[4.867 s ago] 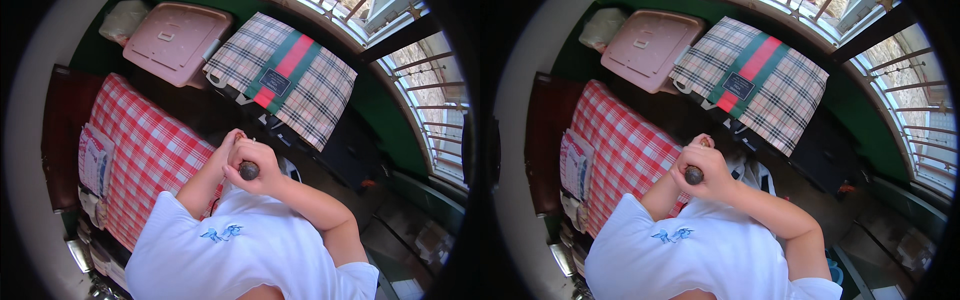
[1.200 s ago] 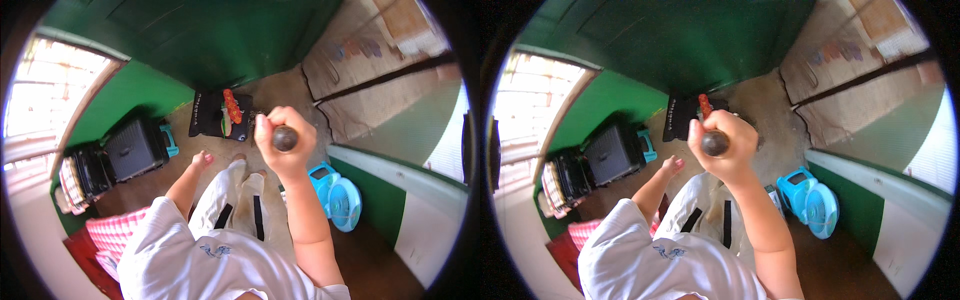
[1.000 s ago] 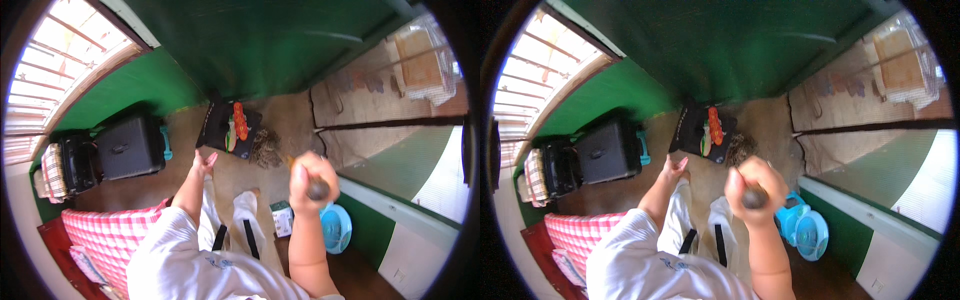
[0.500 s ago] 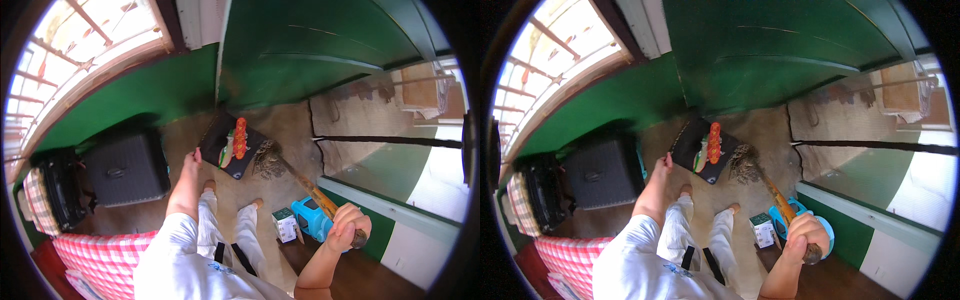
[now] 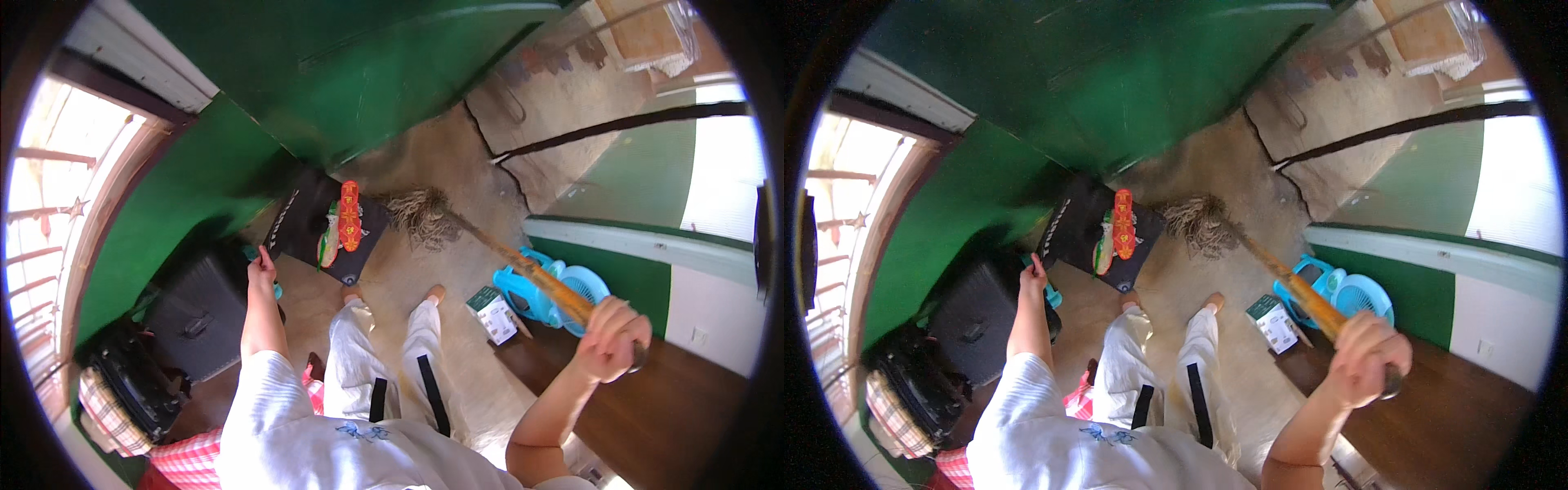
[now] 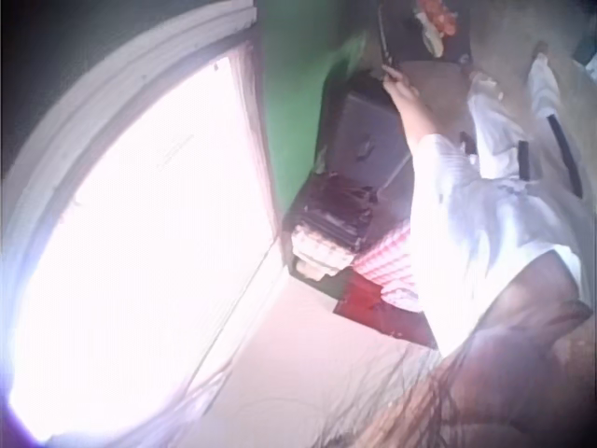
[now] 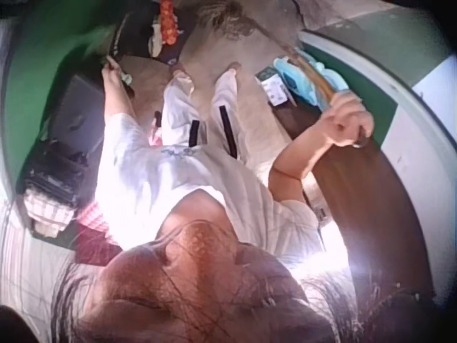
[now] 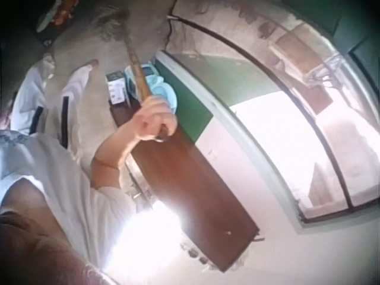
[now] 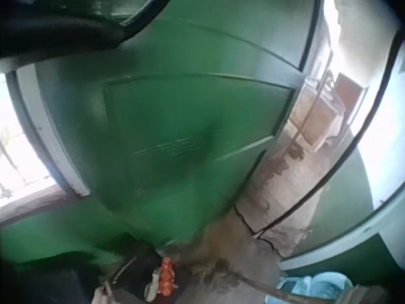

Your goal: The person mops the floor using a traditional string mop, starting in a bedroom and moving through a hallway, an outdoor patio, and a kitchen. The person navigates around furniture and obstacles while cleaning the concrete and tiled surfaces.

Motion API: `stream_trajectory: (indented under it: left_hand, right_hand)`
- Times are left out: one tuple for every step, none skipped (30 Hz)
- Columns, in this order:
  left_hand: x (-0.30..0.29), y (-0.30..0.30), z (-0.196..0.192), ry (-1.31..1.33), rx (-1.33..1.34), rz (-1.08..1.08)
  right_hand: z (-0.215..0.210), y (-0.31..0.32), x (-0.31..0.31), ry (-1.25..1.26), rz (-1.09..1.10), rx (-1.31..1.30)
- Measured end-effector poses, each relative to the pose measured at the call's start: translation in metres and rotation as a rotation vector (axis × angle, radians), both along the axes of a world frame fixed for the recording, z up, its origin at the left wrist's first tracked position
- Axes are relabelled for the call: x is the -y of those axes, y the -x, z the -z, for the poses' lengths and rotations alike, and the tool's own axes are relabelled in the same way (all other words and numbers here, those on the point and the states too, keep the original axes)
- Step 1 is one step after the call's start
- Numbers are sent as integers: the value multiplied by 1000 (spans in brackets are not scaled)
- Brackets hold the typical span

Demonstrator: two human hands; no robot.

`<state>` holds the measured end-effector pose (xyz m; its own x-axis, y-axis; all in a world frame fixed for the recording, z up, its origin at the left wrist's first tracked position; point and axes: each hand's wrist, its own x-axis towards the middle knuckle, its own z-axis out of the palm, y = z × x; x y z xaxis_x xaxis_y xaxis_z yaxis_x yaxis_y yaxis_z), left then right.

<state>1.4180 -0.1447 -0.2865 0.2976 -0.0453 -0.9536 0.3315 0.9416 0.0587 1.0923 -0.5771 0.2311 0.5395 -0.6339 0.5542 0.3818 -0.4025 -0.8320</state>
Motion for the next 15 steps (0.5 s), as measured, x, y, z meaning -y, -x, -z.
stream_trajectory:
  left_hand:
    - [-11, 2, -3, -20, 0, 27]
    - [-22, 4, -6, -39, -1, 54]
    - [-31, 4, -6, -55, 3, 78]
    - [-41, 3, -7, 27, 24, 157]
    - [-51, -9, -10, -18, 40, 167]
    - [-46, -15, -11, -52, 51, 174]
    - [-39, -18, -11, -87, 62, 181]
    - [-35, -21, -14, -65, 76, 192]
    - [-34, -30, -19, -155, 103, 224]
    - [-31, -37, -25, -246, 131, 255]
    - [-30, -43, -31, -337, 161, 284]
    - [-25, -46, -33, -340, 163, 255]
    - [-2, -31, -35, -365, 184, 309]
    - [23, -15, -36, -391, 207, 361]
    - [34, -5, -48, -430, 229, 431]
  right_hand:
    - [1, 7, 7, -7, 45, 24]
    - [2, 15, 13, -11, 45, 48]
    - [1, 21, 16, -20, 48, 36]
    - [1, 25, 16, -22, 47, 38]
    - [2, 28, 15, -24, 46, 39]
    - [2, 32, 20, -16, 41, 36]
    - [1, 36, 24, -7, 36, 34]
    - [2, 41, 26, 1, 31, 31]
    - [3, 40, 21, 13, 41, 18]
    - [4, 39, 15, 24, 50, 4]
    - [6, 36, 9, 35, 59, -9]
    - [7, 30, -1, -9, 77, 4]
    - [6, 32, 3, -9, 7, 0]
    - [5, 33, 9, 27, -27, -72]
    - [6, 26, -1, -1, -42, -51]
